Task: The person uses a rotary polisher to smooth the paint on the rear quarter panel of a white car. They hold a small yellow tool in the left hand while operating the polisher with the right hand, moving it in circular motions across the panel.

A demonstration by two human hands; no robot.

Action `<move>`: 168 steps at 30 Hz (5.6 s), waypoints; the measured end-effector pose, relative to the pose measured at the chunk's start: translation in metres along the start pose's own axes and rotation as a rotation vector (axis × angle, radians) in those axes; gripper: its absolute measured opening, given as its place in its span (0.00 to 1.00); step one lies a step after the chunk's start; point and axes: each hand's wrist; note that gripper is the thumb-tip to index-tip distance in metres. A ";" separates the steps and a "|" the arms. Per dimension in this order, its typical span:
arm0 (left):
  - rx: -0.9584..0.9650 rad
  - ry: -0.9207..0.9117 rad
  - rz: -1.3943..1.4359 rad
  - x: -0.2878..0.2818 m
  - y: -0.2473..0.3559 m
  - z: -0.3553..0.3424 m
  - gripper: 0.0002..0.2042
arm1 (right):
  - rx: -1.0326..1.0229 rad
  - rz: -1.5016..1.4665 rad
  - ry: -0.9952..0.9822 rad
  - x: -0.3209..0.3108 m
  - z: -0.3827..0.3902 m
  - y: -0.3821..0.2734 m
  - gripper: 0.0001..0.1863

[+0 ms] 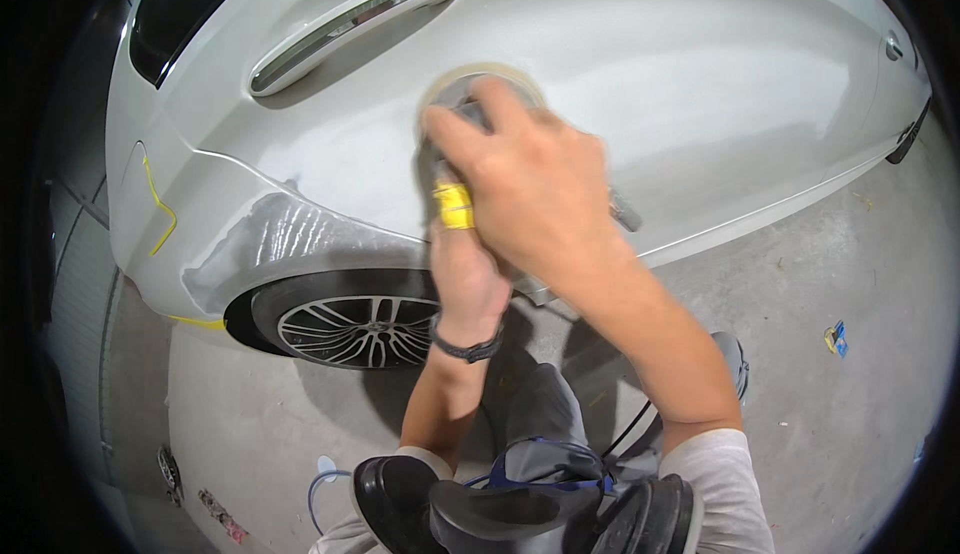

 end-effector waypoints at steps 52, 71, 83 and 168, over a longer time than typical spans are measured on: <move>0.286 -0.145 -0.154 -0.080 0.086 0.011 0.32 | -0.179 -0.168 -0.069 0.059 -0.043 -0.094 0.13; -0.250 -0.263 -0.408 0.131 -0.138 -0.062 0.24 | 0.312 0.083 0.288 -0.081 0.039 0.173 0.27; -0.009 0.102 0.147 -0.039 0.013 0.003 0.23 | 0.016 -0.031 -0.065 0.030 0.001 -0.026 0.22; 1.236 0.556 -2.123 -0.027 0.194 -0.209 0.29 | 0.383 0.018 0.242 -0.126 0.055 0.306 0.24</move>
Point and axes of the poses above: each hand's wrist, its own z-axis away from the middle knuckle, its own x-axis out of the palm, y = z × x, and after that the axes turned 3 degrees about -x, right-handed
